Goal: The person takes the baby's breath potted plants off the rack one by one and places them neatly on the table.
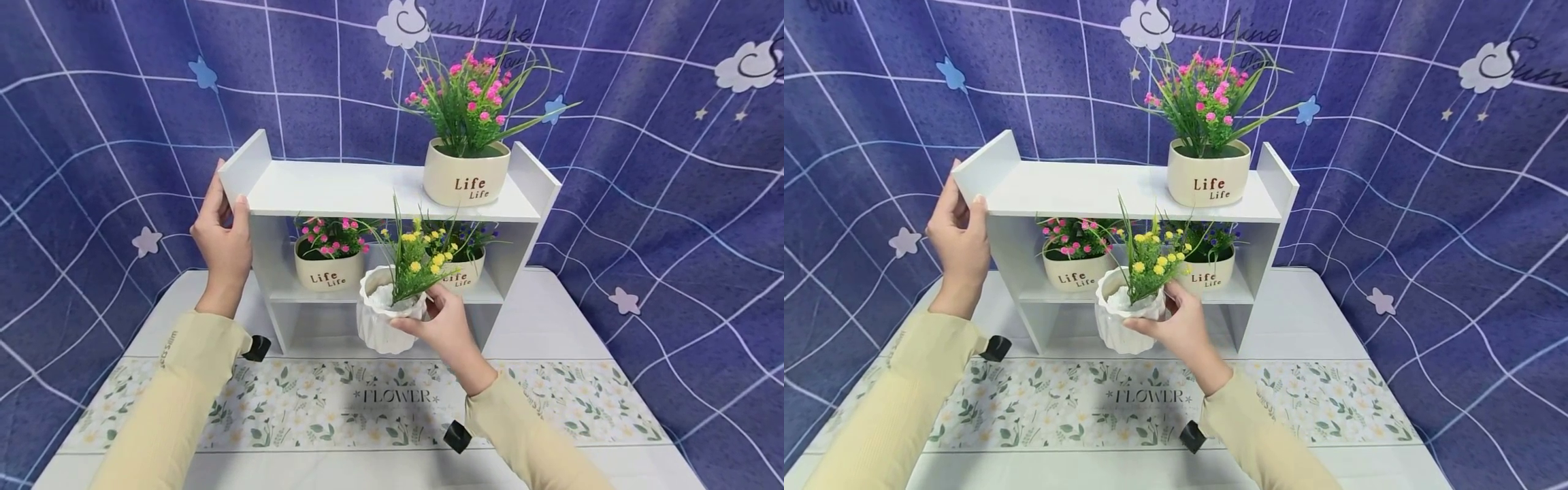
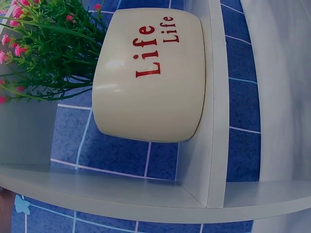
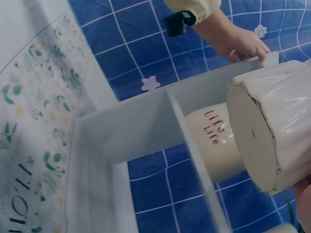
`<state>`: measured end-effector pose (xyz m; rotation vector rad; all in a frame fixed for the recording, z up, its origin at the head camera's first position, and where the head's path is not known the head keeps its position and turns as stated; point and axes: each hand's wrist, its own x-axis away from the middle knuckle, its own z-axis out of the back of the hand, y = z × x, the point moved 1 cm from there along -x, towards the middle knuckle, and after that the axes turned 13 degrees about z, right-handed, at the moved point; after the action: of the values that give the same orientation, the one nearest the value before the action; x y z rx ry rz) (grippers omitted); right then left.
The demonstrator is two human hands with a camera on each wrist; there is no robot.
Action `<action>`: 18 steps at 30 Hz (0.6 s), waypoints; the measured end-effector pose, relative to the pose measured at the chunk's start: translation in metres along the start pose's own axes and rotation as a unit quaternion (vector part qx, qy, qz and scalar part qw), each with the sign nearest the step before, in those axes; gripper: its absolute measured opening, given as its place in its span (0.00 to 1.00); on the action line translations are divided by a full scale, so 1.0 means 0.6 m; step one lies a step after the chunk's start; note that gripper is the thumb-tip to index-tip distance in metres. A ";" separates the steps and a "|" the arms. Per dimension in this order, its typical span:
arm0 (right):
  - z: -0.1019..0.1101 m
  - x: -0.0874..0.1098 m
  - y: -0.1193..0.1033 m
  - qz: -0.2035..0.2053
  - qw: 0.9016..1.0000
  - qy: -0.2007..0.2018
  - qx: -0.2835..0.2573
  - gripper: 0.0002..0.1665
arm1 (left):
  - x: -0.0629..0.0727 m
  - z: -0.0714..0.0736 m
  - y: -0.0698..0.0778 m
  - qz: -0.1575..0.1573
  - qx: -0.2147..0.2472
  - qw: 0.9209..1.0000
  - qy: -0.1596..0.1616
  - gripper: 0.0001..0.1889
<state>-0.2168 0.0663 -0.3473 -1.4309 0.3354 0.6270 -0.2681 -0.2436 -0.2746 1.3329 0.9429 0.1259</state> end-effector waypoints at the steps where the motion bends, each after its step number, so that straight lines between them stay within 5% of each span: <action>1: 0.000 0.003 0.003 -0.001 1.000 0.002 -0.005 0.43 | 0.000 0.000 0.000 0.000 0.000 1.000 -0.001 0.27; 18: -0.010 0.038 0.050 -0.016 1.000 0.013 -0.003 0.39 | 0.009 -0.002 0.013 0.004 -0.016 1.000 0.005 0.26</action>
<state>-0.2152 0.0652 -0.3852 -1.4496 0.3315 0.5842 -0.2621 -0.2374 -0.2703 1.3084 0.9402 0.1522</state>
